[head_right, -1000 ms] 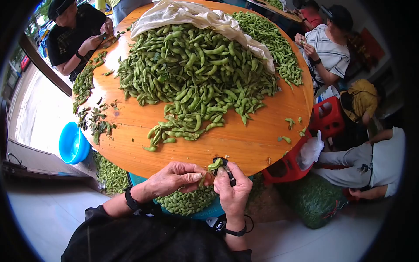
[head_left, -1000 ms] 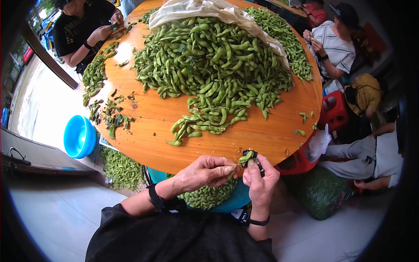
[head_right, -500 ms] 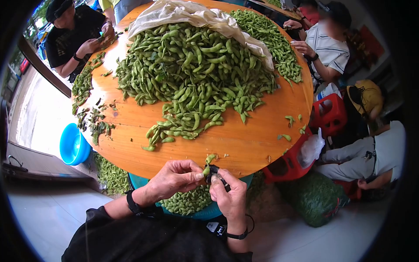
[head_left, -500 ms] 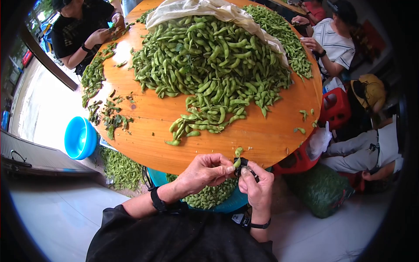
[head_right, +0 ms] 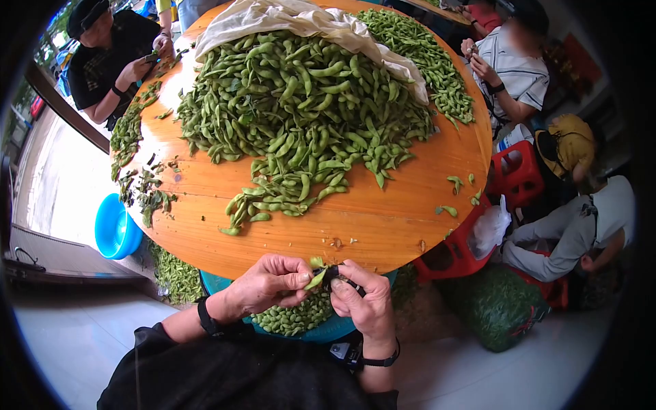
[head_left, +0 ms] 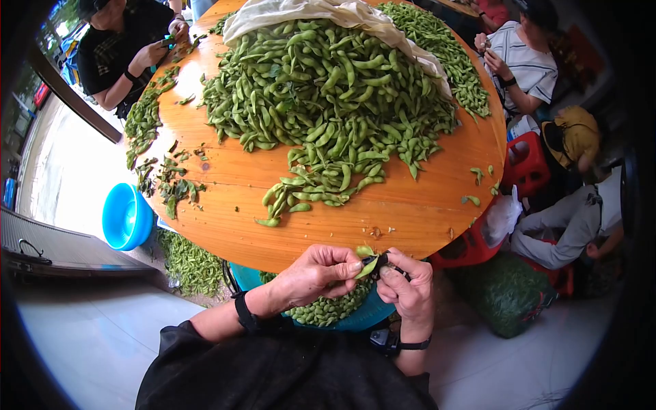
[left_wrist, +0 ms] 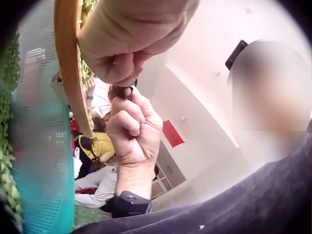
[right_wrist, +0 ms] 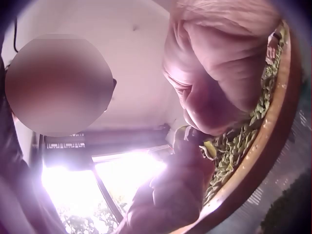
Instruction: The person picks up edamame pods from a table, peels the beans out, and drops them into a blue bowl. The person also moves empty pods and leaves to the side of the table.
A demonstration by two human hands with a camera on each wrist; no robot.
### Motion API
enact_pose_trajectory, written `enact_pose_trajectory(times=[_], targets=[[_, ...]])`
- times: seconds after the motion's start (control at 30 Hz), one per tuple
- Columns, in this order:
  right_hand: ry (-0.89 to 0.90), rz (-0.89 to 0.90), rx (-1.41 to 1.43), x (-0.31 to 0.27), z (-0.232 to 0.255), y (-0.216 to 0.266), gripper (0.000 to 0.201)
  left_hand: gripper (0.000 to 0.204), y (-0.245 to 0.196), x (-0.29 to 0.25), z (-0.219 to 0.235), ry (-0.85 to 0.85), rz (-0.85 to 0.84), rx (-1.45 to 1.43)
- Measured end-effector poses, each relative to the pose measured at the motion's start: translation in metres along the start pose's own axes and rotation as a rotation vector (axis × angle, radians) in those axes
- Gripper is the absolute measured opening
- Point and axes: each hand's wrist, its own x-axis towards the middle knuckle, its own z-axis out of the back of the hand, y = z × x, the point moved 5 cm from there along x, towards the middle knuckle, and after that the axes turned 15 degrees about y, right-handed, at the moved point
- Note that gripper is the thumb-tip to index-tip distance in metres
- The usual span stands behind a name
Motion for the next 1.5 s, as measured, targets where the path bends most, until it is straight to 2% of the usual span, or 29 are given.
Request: enact_pose_trajectory(times=[0.03, 0.1, 0.17, 0.23, 0.27, 0.37, 0.43, 0.53, 0.6, 0.73, 0.8, 0.83, 0.9, 0.93, 1.0, 1.17, 1.23, 1.3, 1.37, 1.43, 1.47, 1.5], targets=[[0.025, -0.012, 0.234, -0.001, 0.002, -0.005, 0.019, 0.014, -0.001, 0.001, -0.001, 0.0, 0.001, 0.0], [0.025, 0.001, 0.269, -0.001, 0.001, -0.007, 0.02, 0.015, 0.004, 0.004, -0.01, 0.088, 0.094, -0.048], [0.024, 0.056, 0.102, 0.001, -0.002, 0.001, 0.022, 0.017, 0.006, 0.006, -0.014, 0.082, 0.05, -0.015], [-0.024, 0.033, 0.038, 0.001, -0.004, 0.001, 0.023, 0.019, -0.004, 0.005, -0.016, -0.097, -0.059, 0.235], [-0.073, 0.01, -0.028, 0.001, -0.003, 0.002, 0.023, 0.019, -0.006, 0.005, -0.015, -0.162, -0.088, 0.243], [-0.053, -0.08, -0.021, 0.0, -0.01, 0.007, 0.025, 0.017, -0.008, 0.006, -0.011, -0.252, -0.121, 0.24], [-0.045, -0.061, -0.005, 0.0, -0.015, 0.011, 0.026, 0.017, -0.005, 0.007, -0.01, -0.263, -0.134, 0.233], [-0.039, -0.032, -0.003, -0.001, -0.015, 0.009, 0.029, 0.017, -0.009, 0.005, -0.013, -0.278, -0.213, 0.39], [-0.04, -0.024, -0.019, 0.0, -0.014, 0.009, 0.03, 0.016, -0.015, 0.002, -0.015, -0.314, -0.297, 0.654], [-0.048, -0.051, -0.071, 0.001, -0.016, 0.012, 0.028, 0.015, -0.017, 0.001, -0.015, -0.335, -0.305, 0.733], [-0.06, -0.075, -0.061, 0.002, -0.015, 0.011, 0.027, 0.015, -0.018, 0.0, -0.015, -0.377, -0.309, 0.887], [-0.058, -0.05, -0.118, 0.003, -0.014, 0.011, 0.025, 0.015, -0.017, 0.0, -0.013, -0.376, -0.309, 0.886], [-0.057, -0.024, -0.174, 0.004, -0.011, 0.01, 0.022, 0.015, -0.008, 0.004, -0.006, -0.266, -0.237, 0.508], [-0.036, -0.005, -0.103, 0.004, -0.01, 0.009, 0.021, 0.015, -0.009, 0.004, -0.004, -0.266, -0.236, 0.508], [-0.018, 0.013, -0.031, 0.004, -0.008, 0.005, 0.019, 0.017, -0.001, 0.009, -0.003, -0.101, -0.08, 0.157], [0.043, 0.054, 0.166, 0.008, -0.009, -0.003, 0.02, 0.019, -0.005, 0.007, -0.004, -0.051, -0.064, 0.055], [0.006, 0.021, 0.083, 0.009, -0.009, -0.001, 0.019, 0.018, -0.002, 0.009, -0.004, -0.035, -0.06, 0.026], [-0.032, -0.012, -0.004, 0.008, -0.011, 0.002, 0.019, 0.019, -0.005, 0.008, -0.005, -0.156, -0.181, 0.565], [-0.086, -0.037, -0.163, 0.005, -0.017, 0.003, 0.018, 0.023, -0.007, 0.007, -0.005, -0.19, -0.229, 0.652], [-0.115, -0.044, -0.189, 0.003, -0.02, 0.002, 0.017, 0.023, -0.017, 0.001, -0.01, -0.306, -0.114, 0.955], [-0.145, -0.019, -0.268, 0.002, -0.021, 0.003, 0.015, 0.023, -0.016, 0.001, -0.009, -0.308, -0.113, 0.955], [-0.175, 0.008, -0.348, 0.001, -0.022, 0.004, 0.014, 0.021, -0.018, 0.001, -0.011, -0.309, -0.187, 1.056]])
